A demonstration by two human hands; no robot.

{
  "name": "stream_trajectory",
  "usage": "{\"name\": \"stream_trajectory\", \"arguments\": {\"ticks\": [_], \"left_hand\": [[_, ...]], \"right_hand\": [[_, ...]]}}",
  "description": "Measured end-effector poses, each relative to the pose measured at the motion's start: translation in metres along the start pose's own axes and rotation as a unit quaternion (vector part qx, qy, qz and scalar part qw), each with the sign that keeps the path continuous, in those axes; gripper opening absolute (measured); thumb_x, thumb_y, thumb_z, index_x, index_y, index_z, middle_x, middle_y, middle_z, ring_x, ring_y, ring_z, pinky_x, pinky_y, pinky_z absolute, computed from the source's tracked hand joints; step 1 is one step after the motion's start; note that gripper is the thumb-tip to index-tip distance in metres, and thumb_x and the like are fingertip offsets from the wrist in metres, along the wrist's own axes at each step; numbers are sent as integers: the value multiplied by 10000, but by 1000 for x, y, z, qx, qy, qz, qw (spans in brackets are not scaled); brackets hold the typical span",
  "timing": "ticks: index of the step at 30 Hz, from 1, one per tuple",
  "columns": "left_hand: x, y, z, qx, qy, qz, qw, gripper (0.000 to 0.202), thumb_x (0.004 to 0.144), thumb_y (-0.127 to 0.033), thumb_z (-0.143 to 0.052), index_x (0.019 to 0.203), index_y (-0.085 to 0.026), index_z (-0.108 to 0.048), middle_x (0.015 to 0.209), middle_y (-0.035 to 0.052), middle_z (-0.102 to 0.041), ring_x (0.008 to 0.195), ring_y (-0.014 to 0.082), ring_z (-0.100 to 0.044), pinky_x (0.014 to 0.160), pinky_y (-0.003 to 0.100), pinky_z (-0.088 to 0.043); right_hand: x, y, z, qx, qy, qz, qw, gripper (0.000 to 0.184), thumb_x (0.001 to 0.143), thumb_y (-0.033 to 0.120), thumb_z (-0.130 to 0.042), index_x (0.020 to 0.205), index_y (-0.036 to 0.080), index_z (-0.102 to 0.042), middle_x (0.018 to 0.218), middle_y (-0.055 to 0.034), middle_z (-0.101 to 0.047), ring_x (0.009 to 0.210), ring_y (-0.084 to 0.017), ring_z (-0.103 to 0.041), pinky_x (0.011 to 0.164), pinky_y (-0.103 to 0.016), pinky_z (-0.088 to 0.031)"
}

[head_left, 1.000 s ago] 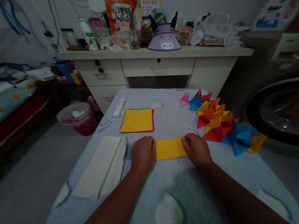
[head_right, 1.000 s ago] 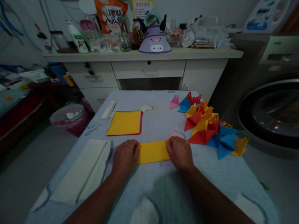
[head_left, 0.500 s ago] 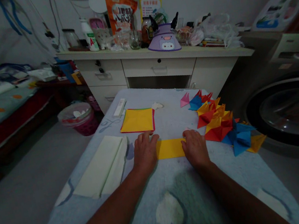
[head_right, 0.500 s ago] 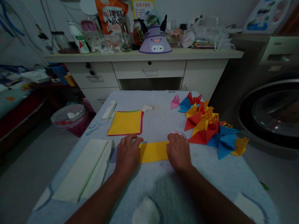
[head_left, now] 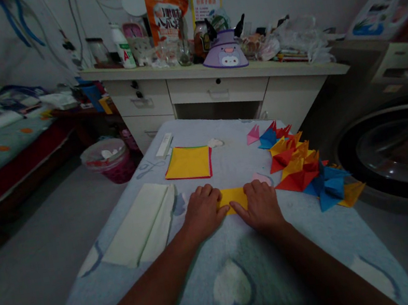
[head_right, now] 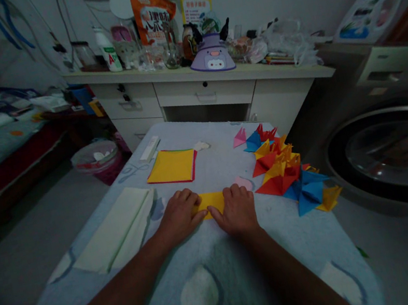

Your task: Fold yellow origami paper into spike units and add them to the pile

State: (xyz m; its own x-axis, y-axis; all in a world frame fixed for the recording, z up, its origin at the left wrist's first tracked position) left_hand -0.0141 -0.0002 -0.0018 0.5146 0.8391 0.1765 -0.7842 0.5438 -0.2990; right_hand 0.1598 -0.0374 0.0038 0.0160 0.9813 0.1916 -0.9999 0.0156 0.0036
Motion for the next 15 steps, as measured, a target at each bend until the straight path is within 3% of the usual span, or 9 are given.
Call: {"name": "stream_trajectory", "arguments": {"ticks": [8,15], "left_hand": [[-6,7,0,-47,29,7,998,312,810,-418,-633,1039,-218,-563,1086,57,-535,1021,250,-462,880,384,-385],[-9,15,5,-87,72,11,994,293,806,-309,-597,1087,-238,-552,1151,55,-517,1079,251,-454,934,401,-383]], "right_hand": [[-6,3,-5,-9,0,4,1000,649,798,728,-452,1038,135,-562,1029,-145,-547,962,-317,-473,814,-435,-329],[-2,-23,-7,46,44,0,998,625,748,659,-597,1123,162,-537,1129,-143,-539,1032,-324,-477,820,-426,-352]]}}
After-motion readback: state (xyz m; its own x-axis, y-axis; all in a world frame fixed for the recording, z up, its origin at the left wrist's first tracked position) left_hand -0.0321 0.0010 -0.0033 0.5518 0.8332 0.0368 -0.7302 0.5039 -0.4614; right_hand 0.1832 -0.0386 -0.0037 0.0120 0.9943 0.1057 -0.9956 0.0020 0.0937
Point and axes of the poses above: each hand's wrist, its own x-axis towards the middle knuckle, its own z-axis out of the back of the hand, y = z × x, the point moved 1 cm from there along x, towards the middle knuckle
